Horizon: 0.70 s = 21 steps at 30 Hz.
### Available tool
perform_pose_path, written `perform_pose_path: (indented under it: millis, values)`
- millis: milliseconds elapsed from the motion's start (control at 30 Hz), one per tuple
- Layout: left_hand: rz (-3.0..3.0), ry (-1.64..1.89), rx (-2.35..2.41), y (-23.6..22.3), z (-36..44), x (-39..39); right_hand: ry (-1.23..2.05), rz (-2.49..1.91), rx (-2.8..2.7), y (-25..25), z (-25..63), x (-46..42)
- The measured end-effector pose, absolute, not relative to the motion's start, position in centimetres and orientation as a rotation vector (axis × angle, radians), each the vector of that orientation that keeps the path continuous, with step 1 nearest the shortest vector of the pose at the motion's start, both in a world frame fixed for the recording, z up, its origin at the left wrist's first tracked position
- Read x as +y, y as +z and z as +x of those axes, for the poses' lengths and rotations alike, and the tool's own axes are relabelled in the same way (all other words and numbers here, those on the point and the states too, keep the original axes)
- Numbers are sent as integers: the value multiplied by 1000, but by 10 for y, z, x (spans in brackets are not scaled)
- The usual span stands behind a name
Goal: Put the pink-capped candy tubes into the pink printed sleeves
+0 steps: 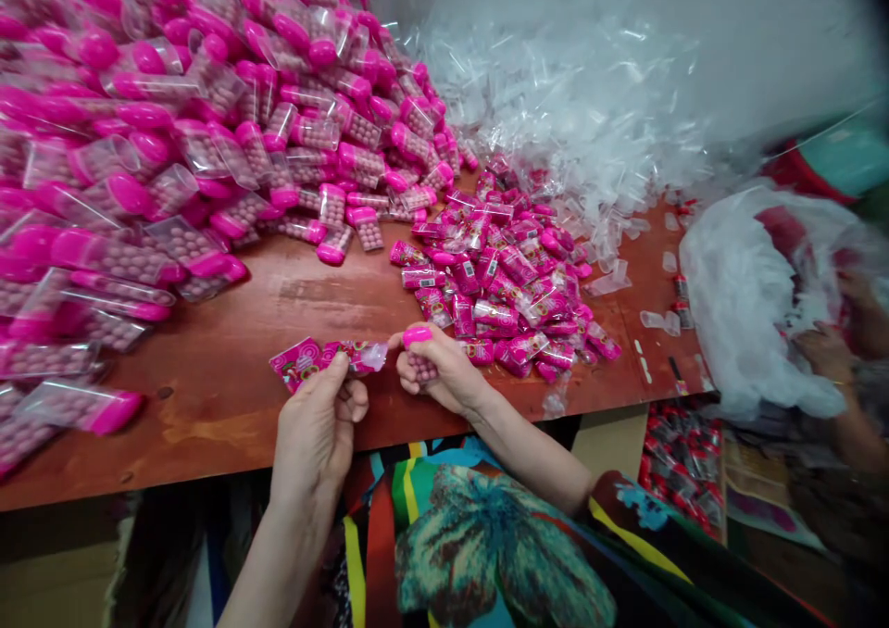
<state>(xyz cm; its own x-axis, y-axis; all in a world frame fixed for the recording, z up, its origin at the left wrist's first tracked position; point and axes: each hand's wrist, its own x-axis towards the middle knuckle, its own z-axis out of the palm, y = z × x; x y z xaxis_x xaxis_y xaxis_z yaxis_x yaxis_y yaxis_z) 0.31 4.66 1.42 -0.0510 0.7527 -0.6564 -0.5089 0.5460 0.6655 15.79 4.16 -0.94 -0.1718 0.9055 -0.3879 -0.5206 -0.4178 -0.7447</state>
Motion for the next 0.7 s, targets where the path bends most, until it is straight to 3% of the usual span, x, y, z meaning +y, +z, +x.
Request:
perform_pose_path:
  millis: [400, 700]
  values:
    - [334, 1076, 1204, 11, 12, 42, 1762, -1100, -655, -4, 147, 21]
    - [375, 962, 1073, 10, 9, 45, 2022, -891, -677, -1, 155, 19]
